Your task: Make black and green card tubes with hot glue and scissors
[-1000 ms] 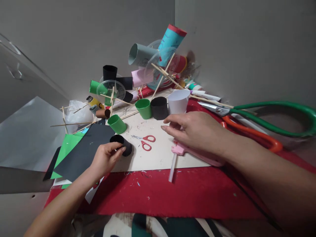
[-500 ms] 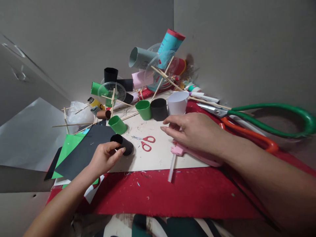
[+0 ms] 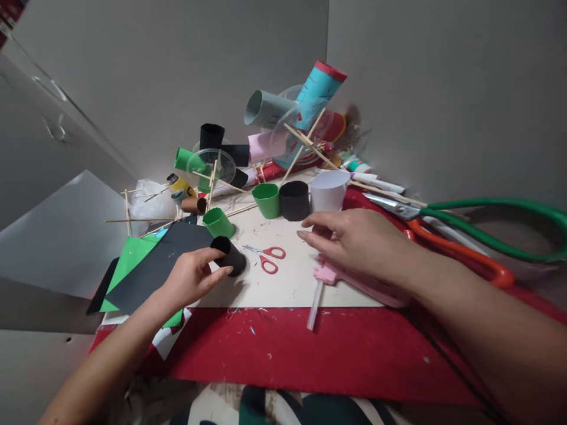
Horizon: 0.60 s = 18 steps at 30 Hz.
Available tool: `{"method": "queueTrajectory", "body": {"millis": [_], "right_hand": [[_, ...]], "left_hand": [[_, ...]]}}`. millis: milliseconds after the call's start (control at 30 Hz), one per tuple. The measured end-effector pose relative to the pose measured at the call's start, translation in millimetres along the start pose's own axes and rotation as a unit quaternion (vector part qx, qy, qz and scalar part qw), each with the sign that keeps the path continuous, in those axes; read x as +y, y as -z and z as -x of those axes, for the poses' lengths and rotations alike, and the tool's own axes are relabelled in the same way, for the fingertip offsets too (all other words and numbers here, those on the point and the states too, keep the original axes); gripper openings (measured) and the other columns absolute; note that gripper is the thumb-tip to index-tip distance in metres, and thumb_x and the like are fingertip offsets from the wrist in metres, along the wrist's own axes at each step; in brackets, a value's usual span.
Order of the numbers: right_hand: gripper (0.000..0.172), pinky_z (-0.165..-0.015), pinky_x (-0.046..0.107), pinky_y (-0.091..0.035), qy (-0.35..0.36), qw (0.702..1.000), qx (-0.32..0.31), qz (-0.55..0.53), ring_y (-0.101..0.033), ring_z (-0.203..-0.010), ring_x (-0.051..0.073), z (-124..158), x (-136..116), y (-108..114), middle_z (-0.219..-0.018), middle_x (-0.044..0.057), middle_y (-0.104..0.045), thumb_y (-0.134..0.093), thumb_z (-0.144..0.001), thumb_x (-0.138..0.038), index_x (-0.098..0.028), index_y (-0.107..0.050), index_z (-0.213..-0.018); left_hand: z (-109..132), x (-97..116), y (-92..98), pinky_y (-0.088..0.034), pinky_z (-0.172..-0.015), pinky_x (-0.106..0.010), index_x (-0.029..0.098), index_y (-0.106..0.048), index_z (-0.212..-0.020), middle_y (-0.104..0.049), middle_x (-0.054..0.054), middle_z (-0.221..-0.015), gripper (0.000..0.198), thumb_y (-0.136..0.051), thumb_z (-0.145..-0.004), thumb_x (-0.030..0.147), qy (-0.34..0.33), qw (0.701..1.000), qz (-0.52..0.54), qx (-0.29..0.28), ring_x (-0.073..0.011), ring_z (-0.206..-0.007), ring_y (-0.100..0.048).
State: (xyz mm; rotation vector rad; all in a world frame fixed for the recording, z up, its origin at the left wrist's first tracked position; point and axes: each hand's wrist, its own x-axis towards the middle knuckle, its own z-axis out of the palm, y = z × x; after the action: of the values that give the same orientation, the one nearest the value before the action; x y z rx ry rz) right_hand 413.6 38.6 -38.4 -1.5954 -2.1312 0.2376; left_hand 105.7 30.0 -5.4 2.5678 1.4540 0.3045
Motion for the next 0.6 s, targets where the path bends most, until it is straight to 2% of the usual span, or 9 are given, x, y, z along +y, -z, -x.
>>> {"method": "queueTrajectory", "body": {"millis": [67,167,300,400,600], "right_hand": [[0.025,-0.064,0.033,-0.049,0.001,1.000,0.000,-0.007,-0.073,-0.077,0.027,0.4,0.4,-0.8,-0.088,0.008,-0.079,-0.057,-0.092,-0.034,-0.020,-0.075,-0.102],[0.025,-0.062,0.032,-0.048,0.009,1.000,0.004,-0.009,-0.073,-0.073,0.026,0.3,0.7,-1.4,-0.084,0.007,-0.079,-0.057,-0.091,-0.034,-0.020,-0.075,-0.101],[0.024,-0.060,0.032,-0.048,0.009,1.000,0.008,0.004,-0.072,-0.071,0.026,-0.3,0.7,-1.5,-0.081,0.007,-0.079,-0.057,-0.091,-0.034,-0.021,-0.075,-0.100],[0.023,-0.061,0.033,-0.049,0.006,1.000,0.003,-0.004,-0.073,-0.073,0.026,-0.2,0.8,-1.4,-0.084,0.007,-0.079,-0.058,-0.090,-0.033,-0.021,-0.075,-0.101],[0.023,-0.062,0.033,-0.050,-0.005,1.000,-0.008,0.000,-0.072,-0.072,0.026,-0.5,-1.9,0.6,-0.082,0.007,-0.078,-0.059,-0.091,-0.032,-0.020,-0.075,-0.101]], "left_hand": [[-1.2,0.9,-6.2,-0.039,-0.050,-0.021,0.014,-0.068,-0.102,-0.070,-0.004,-0.077,0.028,-0.064,-0.088,0.039,0.001,1.000,0.007,0.007,-0.0103,-0.051,-0.057],[-5.0,2.2,-14.5,-0.035,-0.049,-0.021,0.016,-0.068,-0.085,-0.064,0.000,-0.067,0.019,-0.062,-0.089,0.034,-0.004,1.000,0.014,0.016,-0.0091,-0.049,-0.052],[-9.3,4.1,-18.5,-0.030,-0.047,-0.021,0.018,-0.056,-0.060,-0.050,0.004,-0.052,0.033,-0.056,-0.091,0.029,-0.010,0.999,0.030,0.006,-0.0085,-0.046,-0.045],[-10.4,5.1,-18.3,-0.030,-0.046,-0.020,0.018,-0.050,-0.056,-0.047,0.004,-0.050,0.037,-0.054,-0.092,0.028,-0.011,0.999,0.046,-0.003,-0.0082,-0.045,-0.044],[-11.3,5.4,-18.9,-0.031,-0.046,-0.020,0.018,-0.048,-0.056,-0.048,0.004,-0.051,0.038,-0.053,-0.091,0.028,-0.011,0.998,0.059,-0.003,-0.0083,-0.046,-0.044]]}}
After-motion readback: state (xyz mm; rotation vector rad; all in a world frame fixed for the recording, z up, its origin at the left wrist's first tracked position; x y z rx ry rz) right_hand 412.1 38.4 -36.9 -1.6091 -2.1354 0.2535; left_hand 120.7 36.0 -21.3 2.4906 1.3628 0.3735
